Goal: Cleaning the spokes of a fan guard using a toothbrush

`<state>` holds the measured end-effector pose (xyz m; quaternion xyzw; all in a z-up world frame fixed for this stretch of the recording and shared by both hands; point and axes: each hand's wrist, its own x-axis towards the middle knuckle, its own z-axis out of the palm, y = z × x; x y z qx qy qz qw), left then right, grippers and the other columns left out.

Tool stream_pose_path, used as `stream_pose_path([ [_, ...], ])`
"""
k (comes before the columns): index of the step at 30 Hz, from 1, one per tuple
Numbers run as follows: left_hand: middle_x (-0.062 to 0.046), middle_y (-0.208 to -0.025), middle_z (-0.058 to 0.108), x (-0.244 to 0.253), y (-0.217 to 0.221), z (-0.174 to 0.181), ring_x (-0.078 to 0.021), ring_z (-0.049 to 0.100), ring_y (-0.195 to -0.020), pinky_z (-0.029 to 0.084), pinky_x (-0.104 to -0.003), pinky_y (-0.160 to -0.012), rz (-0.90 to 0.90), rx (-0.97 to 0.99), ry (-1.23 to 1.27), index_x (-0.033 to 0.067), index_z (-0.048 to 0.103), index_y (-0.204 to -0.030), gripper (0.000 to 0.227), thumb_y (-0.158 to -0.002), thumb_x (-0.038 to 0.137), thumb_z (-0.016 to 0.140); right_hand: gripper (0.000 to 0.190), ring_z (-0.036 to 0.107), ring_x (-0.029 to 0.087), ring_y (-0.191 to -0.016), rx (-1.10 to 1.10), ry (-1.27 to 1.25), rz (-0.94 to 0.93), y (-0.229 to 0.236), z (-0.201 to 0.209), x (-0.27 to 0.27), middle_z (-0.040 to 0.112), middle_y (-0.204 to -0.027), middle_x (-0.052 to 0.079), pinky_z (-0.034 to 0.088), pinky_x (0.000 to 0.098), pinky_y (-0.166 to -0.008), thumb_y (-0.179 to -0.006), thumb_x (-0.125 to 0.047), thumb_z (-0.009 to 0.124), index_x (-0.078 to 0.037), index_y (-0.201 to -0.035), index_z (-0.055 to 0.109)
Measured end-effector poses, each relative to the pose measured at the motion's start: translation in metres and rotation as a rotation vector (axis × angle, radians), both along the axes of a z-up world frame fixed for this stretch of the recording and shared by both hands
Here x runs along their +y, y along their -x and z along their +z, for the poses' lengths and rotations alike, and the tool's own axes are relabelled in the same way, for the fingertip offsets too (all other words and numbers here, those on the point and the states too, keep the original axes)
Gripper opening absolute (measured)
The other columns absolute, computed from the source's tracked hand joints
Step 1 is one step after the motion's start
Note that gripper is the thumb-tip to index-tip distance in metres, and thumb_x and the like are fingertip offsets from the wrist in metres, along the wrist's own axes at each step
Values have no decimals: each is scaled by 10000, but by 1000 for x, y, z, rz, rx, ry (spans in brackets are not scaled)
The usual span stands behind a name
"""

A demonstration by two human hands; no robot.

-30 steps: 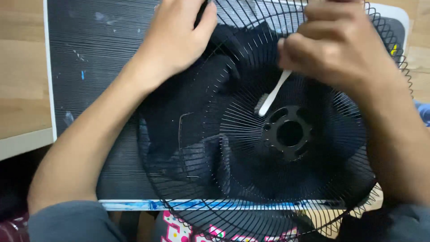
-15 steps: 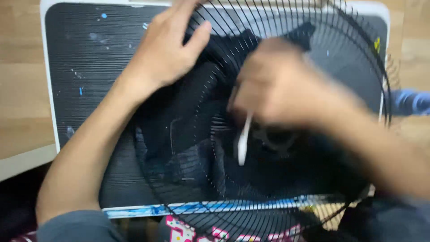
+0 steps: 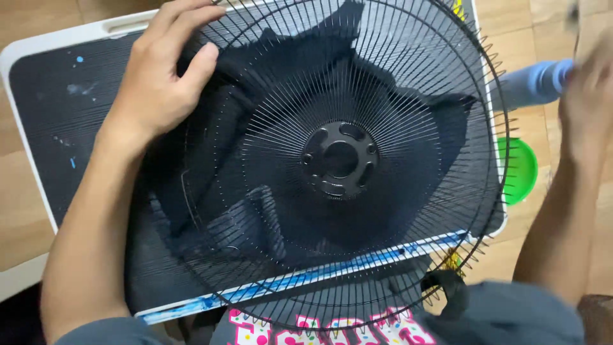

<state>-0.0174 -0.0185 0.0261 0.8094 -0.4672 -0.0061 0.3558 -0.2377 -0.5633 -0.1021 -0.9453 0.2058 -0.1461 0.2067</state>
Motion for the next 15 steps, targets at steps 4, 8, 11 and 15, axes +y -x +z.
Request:
stream_pose_path([
  [4, -247, -1271, 497, 0, -1, -3, -377, 483, -1181, 345, -424, -1004, 25, -12, 2, -75, 493, -1275, 321, -973, 29, 464, 487, 517, 565, -706, 286, 176, -297, 144, -123, -42, 512, -766, 335, 349, 580, -531, -1194, -240, 337, 54, -826, 460],
  [8, -224, -1239, 555, 2, -2, -9, -365, 515, -1132, 362, -430, -937, 57, -37, -26, -55, 529, -1253, 298, -986, 68, 476, 380, 577, 553, -795, 531, 195, -487, 235, -214, -67, 615, -898, 338, 448, 583, -676, -1011, -247, 450, 65, -912, 642],
  [11, -239, -1188, 582, 3, -4, -16, -378, 525, -1062, 366, -437, -870, 88, -64, -59, -74, 540, -1231, 296, -995, 96, 480, 357, 624, 446, -882, 811, 348, -500, 246, -233, -56, 706, -916, 231, 410, 526, -771, -928, -338, 487, -72, -943, 725],
  [15, -206, -1201, 571, -2, 0, -7, -377, 514, -1073, 357, -445, -852, 87, -58, -113, -19, 539, -1219, 295, -982, 139, 462, 291, 675, 305, -939, 1064, 501, -364, 225, -249, -44, 748, -918, 94, 479, 404, -732, -874, -179, 472, -205, -918, 759],
])
